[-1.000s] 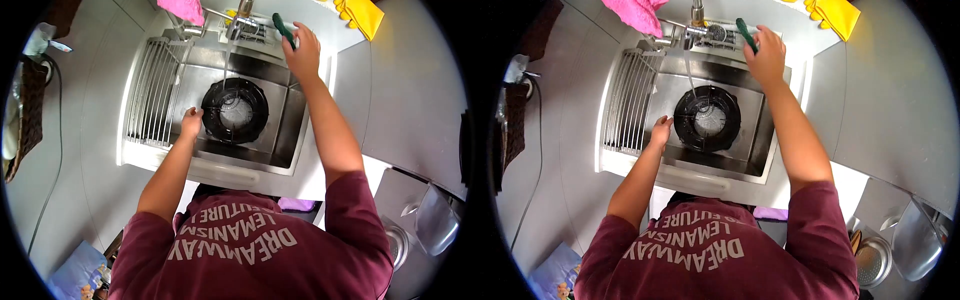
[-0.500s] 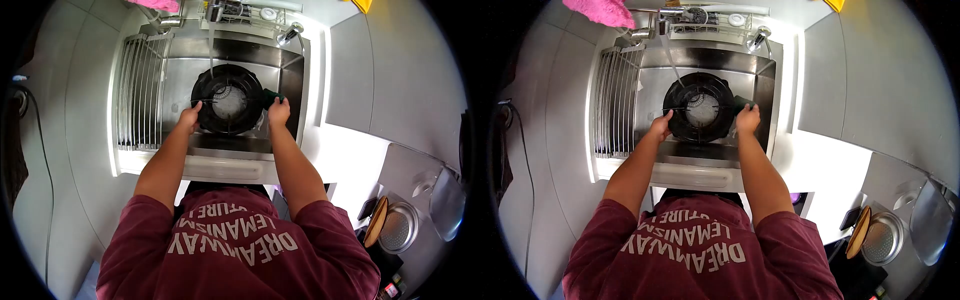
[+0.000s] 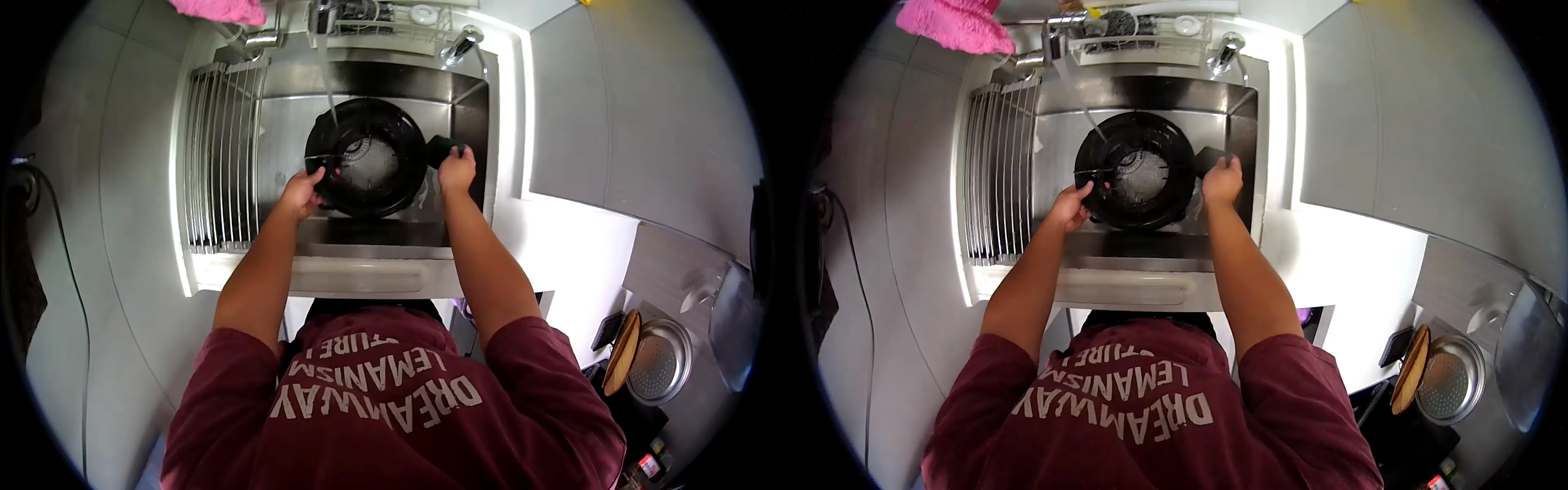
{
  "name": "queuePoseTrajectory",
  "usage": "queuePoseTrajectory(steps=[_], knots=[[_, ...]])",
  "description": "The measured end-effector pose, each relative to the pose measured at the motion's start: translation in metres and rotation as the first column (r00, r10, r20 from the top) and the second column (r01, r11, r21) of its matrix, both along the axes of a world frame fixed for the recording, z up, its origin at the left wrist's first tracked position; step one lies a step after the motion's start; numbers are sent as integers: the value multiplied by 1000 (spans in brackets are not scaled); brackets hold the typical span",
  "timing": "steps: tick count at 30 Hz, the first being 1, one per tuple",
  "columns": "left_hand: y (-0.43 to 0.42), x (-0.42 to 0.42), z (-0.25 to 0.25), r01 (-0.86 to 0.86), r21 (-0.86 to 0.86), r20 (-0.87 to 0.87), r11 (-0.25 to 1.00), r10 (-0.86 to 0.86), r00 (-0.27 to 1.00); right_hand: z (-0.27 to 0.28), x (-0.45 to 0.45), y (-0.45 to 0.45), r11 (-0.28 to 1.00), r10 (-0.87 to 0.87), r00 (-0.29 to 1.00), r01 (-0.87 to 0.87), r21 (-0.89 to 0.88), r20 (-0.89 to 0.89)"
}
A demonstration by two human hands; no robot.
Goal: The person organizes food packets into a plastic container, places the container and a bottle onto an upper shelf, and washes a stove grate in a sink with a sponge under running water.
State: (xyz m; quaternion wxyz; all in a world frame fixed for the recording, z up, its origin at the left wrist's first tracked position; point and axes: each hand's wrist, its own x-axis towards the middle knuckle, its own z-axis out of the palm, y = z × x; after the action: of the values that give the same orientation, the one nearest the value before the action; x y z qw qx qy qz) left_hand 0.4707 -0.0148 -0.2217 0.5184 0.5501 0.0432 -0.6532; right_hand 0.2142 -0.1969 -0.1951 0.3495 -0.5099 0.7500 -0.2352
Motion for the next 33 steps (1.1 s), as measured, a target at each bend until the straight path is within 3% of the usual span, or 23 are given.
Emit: queuePoseTrajectory(steps=[2, 3, 4, 5, 6, 9, 10, 12, 13, 14, 15, 16, 17, 19, 21, 24, 27, 33], knots=[[-1, 1, -13, -17, 50, 50, 999, 14, 999, 12, -4, -16, 960, 50, 983, 1, -281, 176], [-2, -1, -11, -51, -12, -41, 999, 50, 998, 15, -2, -33, 960, 49, 934, 53, -273, 355], [0, 1, -25, -96, 14, -73, 995, 97, 993, 20, -2, -46, 962, 50, 851, 101, -256, 522], [5, 7, -44, -66, 93, -9, 994, 67, 998, 65, 4, -54, 998, -44, 728, 68, -8, 684], [6, 9, -55, -43, 173, 56, 984, 34, 998, 90, 8, -66, 994, -108, 750, 61, 95, 652], [-4, 5, -15, 18, 351, 241, 936, -109, 964, 96, 5, -99, 988, -139, 637, 37, 150, 758], [-5, 8, -17, 59, 420, 511, 906, -290, 809, 102, 6, -104, 988, -136, 618, 31, 148, 775], [-5, 17, -29, 45, 571, 795, 820, -566, 218, 109, 6, -110, 988, -138, 572, 25, 150, 809], [-16, -4, 9, 15, 443, 892, 897, -442, 93, 111, 5, -110, 988, -141, 546, 22, 154, 826], [-42, -35, 89, 158, 325, 942, 933, -334, 39, 111, 5, -109, 987, -146, 520, 19, 160, 841], [-63, -49, 94, 246, 230, 972, 942, -210, -105, 107, 4, -109, 988, -143, 510, 22, 153, 848], [-88, -72, 120, 346, 143, 982, 927, -90, -166, 106, 4, -108, 987, -142, 513, 10, 159, 847], [-116, -87, 138, 481, 44, 994, 876, 11, -111, 106, 2, -107, 986, -141, 517, 0, 165, 844], [-172, -109, 170, 654, -23, 954, 756, 212, -211, 110, 0, -105, 983, -162, 509, 4, 186, 845], [-223, -112, 178, 725, 29, 937, 688, 234, -261, 109, 0, -107, 985, -156, 491, 19, 169, 857], [-268, -106, 173, 639, 272, 760, 719, 247, -601, 118, -2, -106, 985, -142, 510, -15, 174, 849], [-277, -98, 161, 592, 452, 713, 667, 127, -689, 119, -2, -107, 974, -177, 453, -46, 221, 874], [-272, -104, 167, 460, 617, 615, 639, -26, -788, 106, -4, -108, 972, -183, 357, -71, 222, 916]])
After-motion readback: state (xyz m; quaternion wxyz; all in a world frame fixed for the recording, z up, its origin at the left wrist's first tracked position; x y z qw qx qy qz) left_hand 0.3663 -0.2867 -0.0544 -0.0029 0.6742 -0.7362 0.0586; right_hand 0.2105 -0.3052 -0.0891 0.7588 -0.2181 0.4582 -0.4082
